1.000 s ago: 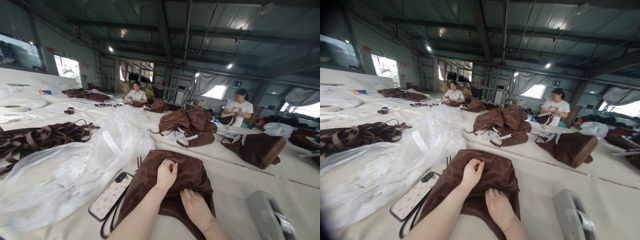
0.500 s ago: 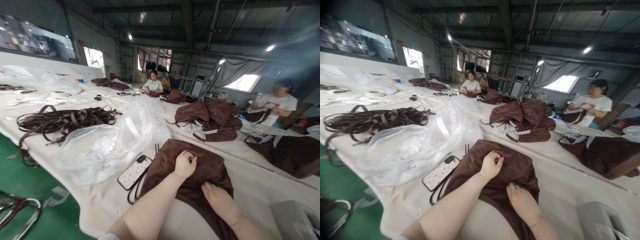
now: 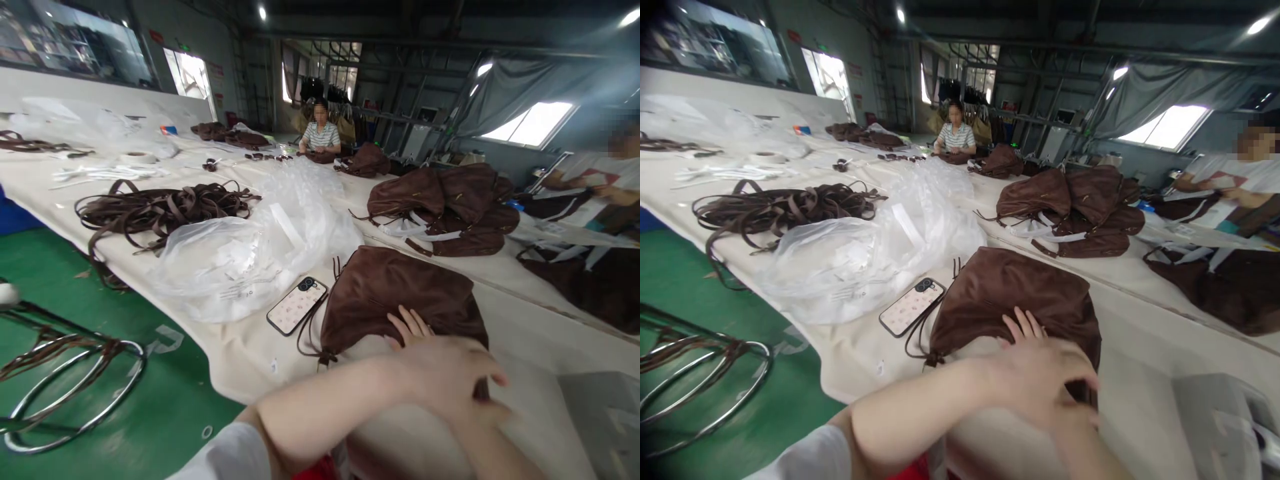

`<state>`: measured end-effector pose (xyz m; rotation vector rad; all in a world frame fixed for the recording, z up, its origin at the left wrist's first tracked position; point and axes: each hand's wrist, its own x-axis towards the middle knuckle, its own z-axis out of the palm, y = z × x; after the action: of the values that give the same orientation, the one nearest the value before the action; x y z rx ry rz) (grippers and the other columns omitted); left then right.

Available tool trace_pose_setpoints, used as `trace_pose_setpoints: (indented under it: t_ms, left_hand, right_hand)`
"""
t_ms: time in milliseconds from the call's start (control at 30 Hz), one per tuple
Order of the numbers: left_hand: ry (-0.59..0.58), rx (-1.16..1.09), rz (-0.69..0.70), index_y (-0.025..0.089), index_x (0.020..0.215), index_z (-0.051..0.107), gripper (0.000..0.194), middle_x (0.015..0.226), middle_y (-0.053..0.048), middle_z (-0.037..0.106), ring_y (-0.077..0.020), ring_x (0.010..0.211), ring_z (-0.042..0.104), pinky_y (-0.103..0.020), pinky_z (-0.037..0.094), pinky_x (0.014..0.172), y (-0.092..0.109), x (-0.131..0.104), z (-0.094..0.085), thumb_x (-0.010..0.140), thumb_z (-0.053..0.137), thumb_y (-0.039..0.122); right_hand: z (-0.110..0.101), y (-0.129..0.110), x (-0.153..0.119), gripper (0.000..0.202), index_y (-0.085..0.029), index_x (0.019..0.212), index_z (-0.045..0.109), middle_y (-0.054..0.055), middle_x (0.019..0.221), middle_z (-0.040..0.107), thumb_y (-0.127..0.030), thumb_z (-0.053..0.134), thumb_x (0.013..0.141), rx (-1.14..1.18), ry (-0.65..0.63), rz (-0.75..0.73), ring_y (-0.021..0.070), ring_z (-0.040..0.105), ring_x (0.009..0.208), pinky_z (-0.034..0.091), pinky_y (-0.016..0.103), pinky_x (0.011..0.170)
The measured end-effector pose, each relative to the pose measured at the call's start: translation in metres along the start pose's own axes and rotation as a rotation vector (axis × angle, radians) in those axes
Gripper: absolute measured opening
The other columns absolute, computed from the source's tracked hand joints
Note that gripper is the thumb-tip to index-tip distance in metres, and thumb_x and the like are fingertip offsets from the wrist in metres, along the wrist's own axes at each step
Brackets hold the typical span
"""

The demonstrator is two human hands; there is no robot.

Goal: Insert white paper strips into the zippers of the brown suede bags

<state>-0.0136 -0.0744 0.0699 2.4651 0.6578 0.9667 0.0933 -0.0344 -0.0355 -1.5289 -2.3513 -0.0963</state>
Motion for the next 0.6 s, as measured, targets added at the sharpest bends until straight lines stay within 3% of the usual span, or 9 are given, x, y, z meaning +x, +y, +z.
trace_pose_setpoints:
  t_ms: [67,167,267,400,500,600]
  left_hand:
    - [-0.16,-0.017,0.113,0.02,0.108,0.059,0.035,0.115,-0.007,0.061,-0.0195,0.102,0.057,-0.026,0.042,0.095,0.028,-0.023,-0.002,0.078,0.064,0.036]
    - [-0.166,-0.039,0.031,0.019,0.117,0.055,0.036,0.124,-0.006,0.056,-0.0184,0.113,0.052,-0.025,0.036,0.102,0.035,-0.059,-0.006,0.083,0.058,0.032]
    - [-0.004,-0.002,-0.242,0.022,0.119,0.053,0.037,0.128,-0.006,0.052,-0.0195,0.118,0.047,-0.029,0.035,0.105,0.008,-0.088,-0.008,0.083,0.055,0.031]
    - [0.268,0.311,-0.607,0.018,0.126,0.046,0.045,0.134,-0.011,0.044,-0.0247,0.126,0.038,-0.042,0.026,0.11,-0.04,-0.11,-0.009,0.081,0.052,0.024]
    - [0.289,0.479,-0.753,0.014,0.125,0.046,0.048,0.123,-0.014,0.053,-0.0278,0.118,0.045,-0.047,0.024,0.109,-0.057,-0.116,-0.01,0.08,0.054,0.029]
    - [0.196,0.567,-0.852,0.014,0.109,0.056,0.03,0.099,-0.012,0.064,-0.0264,0.098,0.057,-0.046,0.034,0.101,-0.055,-0.113,-0.01,0.084,0.048,0.031]
  right_hand:
    - [0.004,0.018,0.015,0.038,-0.019,0.12,0.059,0.01,0.138,0.046,-0.035,0.048,0.087,-0.086,0.024,0.082,0.0254,0.04,0.125,0.035,0.046,0.099]
    - [0.006,0.041,0.027,0.045,-0.024,0.132,0.047,0.007,0.145,0.037,-0.042,0.041,0.091,-0.195,0.009,0.233,0.0282,0.029,0.132,0.029,0.053,0.102]
    - [0.01,0.054,0.029,0.053,-0.022,0.136,0.042,0.009,0.147,0.033,-0.049,0.036,0.091,-0.201,-0.007,0.293,0.029,0.026,0.133,0.027,0.053,0.104]
    - [0.017,0.061,0.026,0.054,-0.023,0.135,0.042,0.007,0.147,0.031,-0.049,0.034,0.089,-0.179,-0.012,0.287,0.0279,0.024,0.134,0.028,0.053,0.103]
    - [0.022,0.066,0.024,0.055,-0.024,0.135,0.043,0.005,0.147,0.032,-0.05,0.034,0.088,-0.157,-0.004,0.287,0.0274,0.024,0.134,0.029,0.052,0.103]
    - [0.029,0.072,0.024,0.057,-0.025,0.135,0.042,0.005,0.147,0.033,-0.052,0.032,0.086,-0.143,0.011,0.303,0.0279,0.025,0.134,0.029,0.052,0.102]
